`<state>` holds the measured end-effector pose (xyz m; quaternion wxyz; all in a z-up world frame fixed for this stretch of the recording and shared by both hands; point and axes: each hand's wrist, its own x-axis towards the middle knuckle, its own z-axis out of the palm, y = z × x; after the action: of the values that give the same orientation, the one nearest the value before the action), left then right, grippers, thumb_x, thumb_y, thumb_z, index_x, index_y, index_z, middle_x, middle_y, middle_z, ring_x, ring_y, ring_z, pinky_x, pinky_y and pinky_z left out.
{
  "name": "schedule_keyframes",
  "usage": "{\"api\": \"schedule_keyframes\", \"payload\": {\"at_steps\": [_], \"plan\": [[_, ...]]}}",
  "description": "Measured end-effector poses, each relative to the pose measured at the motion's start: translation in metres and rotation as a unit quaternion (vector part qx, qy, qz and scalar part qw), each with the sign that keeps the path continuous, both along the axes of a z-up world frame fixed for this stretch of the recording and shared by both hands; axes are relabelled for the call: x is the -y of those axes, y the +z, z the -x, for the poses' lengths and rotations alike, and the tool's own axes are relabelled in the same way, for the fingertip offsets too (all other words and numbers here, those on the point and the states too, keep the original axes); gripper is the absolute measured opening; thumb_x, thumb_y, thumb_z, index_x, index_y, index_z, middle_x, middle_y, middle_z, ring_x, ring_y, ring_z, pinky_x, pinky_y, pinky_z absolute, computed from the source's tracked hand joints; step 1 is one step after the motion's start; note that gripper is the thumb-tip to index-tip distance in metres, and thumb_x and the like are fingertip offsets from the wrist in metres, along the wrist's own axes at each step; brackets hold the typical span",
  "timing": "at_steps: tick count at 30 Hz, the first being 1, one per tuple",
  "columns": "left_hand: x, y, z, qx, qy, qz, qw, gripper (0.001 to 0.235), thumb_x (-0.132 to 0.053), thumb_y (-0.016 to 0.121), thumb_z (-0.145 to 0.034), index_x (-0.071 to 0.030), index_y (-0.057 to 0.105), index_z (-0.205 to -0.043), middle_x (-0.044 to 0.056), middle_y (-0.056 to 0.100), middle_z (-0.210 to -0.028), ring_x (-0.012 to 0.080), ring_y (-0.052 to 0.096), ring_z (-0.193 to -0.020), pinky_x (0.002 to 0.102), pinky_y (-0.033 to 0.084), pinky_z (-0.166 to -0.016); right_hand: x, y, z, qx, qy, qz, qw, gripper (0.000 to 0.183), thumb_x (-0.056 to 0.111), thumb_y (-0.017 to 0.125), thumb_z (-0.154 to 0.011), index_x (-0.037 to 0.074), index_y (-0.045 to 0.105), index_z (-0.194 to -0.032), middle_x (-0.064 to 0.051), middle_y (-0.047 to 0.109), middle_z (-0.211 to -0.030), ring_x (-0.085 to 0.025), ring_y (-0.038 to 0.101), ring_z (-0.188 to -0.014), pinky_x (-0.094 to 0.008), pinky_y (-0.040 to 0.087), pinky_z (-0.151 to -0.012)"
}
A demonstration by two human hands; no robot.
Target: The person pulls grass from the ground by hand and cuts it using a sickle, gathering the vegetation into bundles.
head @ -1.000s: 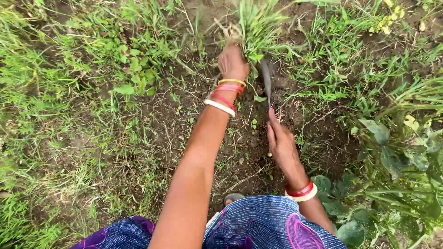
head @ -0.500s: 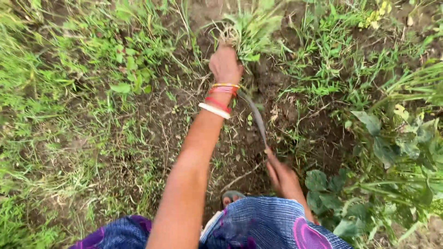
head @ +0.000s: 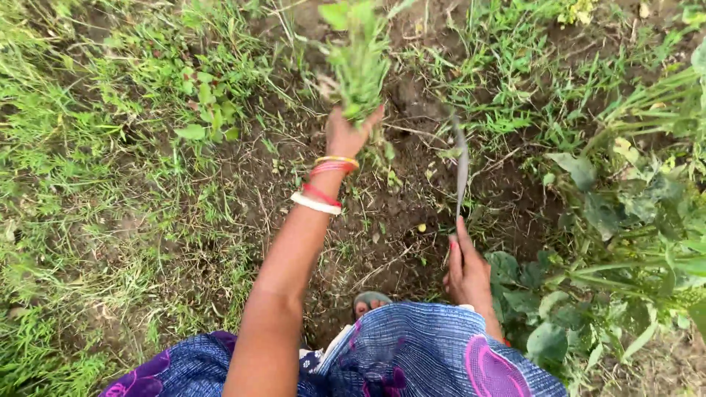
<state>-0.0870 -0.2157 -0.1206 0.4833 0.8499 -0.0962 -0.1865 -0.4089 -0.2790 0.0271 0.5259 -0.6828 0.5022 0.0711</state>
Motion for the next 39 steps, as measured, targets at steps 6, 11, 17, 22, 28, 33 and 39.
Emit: {"api": "schedule_keyframes", "payload": {"at_steps": [6,11,17,22,28,33,39], "plan": [[0.053,-0.011,0.011,0.198,-0.029,-0.131,0.971,0.049,-0.037,0.093,-0.072,0.003,0.069,-0.089,0.023,0.071,-0.097,0.0412,0.066,-0.099,0.051,0.050,-0.100,0.004,-0.013,-0.009,0.006,-0.032,0.022,0.999,0.052,0.023,0.049,-0.103,0.029,0.044,-0.155,-0.005,0.054,-0.057,-0.011,0.055,-0.043,-0.033,0.049,-0.041],[0.086,0.012,0.009,0.198,-0.051,-0.211,0.956,0.034,-0.024,0.093,-0.060,-0.002,0.070,-0.072,0.024,0.058,-0.129,0.0428,0.052,-0.123,0.051,0.044,-0.103,0.029,-0.027,-0.048,0.041,0.022,0.057,0.997,0.051,0.022,0.050,-0.105,0.026,0.043,-0.156,-0.007,0.049,-0.056,-0.013,0.051,-0.042,-0.033,0.046,-0.041],[0.112,0.062,0.018,0.207,-0.119,-0.245,0.940,0.052,-0.009,0.089,-0.050,-0.006,0.075,-0.100,0.017,0.043,-0.147,0.0373,0.040,-0.134,0.046,0.038,-0.105,0.053,-0.067,-0.054,0.164,0.122,0.171,0.964,0.050,0.015,0.052,-0.109,0.017,0.045,-0.158,-0.007,0.058,-0.078,-0.011,0.055,-0.058,-0.031,0.049,-0.052],[0.141,0.012,0.007,0.239,-0.105,-0.236,0.936,0.043,0.001,0.081,-0.069,-0.009,0.075,-0.111,0.013,0.047,-0.153,0.0310,0.044,-0.135,0.039,0.041,-0.106,0.073,-0.047,-0.075,0.123,0.135,0.119,0.976,0.051,0.013,0.054,-0.105,0.017,0.047,-0.155,-0.008,0.059,-0.072,-0.012,0.051,-0.050,-0.031,0.046,-0.046],[0.145,0.034,-0.006,0.284,-0.088,-0.186,0.936,0.042,0.001,0.079,-0.064,-0.009,0.075,-0.105,0.012,0.063,-0.119,0.0336,0.050,-0.123,0.048,0.039,-0.096,0.084,-0.030,-0.114,0.126,0.148,0.080,0.978,0.049,0.015,0.055,-0.106,0.017,0.048,-0.154,-0.007,0.052,-0.057,-0.012,0.049,-0.043,-0.033,0.043,-0.043],[0.139,0.029,-0.007,0.376,-0.107,-0.129,0.911,0.046,-0.006,0.084,-0.058,-0.003,0.074,-0.103,0.016,0.063,-0.114,0.0333,0.054,-0.111,0.048,0.039,-0.092,0.048,-0.023,-0.075,0.182,0.151,0.173,0.956,0.042,0.019,0.050,-0.113,0.017,0.048,-0.155,-0.018,0.063,-0.088,-0.019,0.063,-0.078,-0.037,0.054,-0.069],[0.113,0.011,-0.023,0.291,-0.102,-0.286,0.907,0.025,0.005,0.078,-0.064,-0.011,0.072,-0.082,0.008,0.068,-0.105,0.0240,0.061,-0.102,0.040,0.046,-0.085,-0.029,-0.061,0.093,0.000,0.166,0.035,0.986,0.058,0.027,0.060,-0.097,0.026,0.049,-0.154,-0.008,0.072,-0.074,-0.015,0.062,-0.058,-0.034,0.056,-0.061]]}}
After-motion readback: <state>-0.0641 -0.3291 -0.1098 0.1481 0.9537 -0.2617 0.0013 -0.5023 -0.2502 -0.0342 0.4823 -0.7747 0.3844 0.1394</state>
